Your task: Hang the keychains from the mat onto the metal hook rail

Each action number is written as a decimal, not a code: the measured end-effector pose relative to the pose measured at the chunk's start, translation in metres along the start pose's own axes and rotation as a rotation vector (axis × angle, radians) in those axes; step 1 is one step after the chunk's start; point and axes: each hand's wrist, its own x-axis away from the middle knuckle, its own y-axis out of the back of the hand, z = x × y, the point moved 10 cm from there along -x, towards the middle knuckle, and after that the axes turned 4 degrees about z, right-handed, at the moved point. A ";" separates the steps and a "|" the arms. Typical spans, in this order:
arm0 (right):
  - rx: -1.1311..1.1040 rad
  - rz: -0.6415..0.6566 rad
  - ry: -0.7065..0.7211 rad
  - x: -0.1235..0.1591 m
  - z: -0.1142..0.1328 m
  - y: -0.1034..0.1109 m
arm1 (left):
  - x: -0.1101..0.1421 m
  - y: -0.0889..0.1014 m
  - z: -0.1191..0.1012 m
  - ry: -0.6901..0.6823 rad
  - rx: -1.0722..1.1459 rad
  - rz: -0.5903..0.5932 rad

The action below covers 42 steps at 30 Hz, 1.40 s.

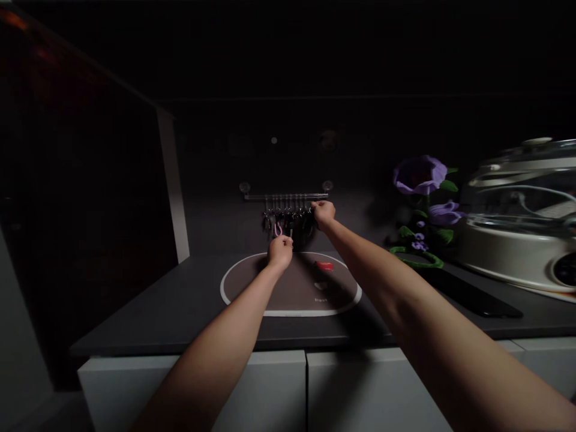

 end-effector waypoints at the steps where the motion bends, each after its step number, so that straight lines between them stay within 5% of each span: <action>1: 0.010 -0.008 -0.001 0.000 -0.001 0.001 | 0.000 0.000 0.000 -0.002 -0.003 0.001; 11: -0.098 0.008 -0.091 0.007 -0.024 -0.003 | 0.001 -0.002 0.000 -0.009 -0.011 0.025; 23: -0.101 0.182 0.001 0.014 -0.022 -0.013 | 0.009 -0.010 -0.007 -0.021 -0.014 0.095; 34: -0.094 0.203 -0.068 0.050 -0.042 0.033 | 0.026 -0.025 -0.025 -0.138 -0.076 0.214; 42: -0.115 0.351 -0.195 0.097 -0.082 0.049 | 0.043 -0.048 -0.045 -0.396 -0.354 0.362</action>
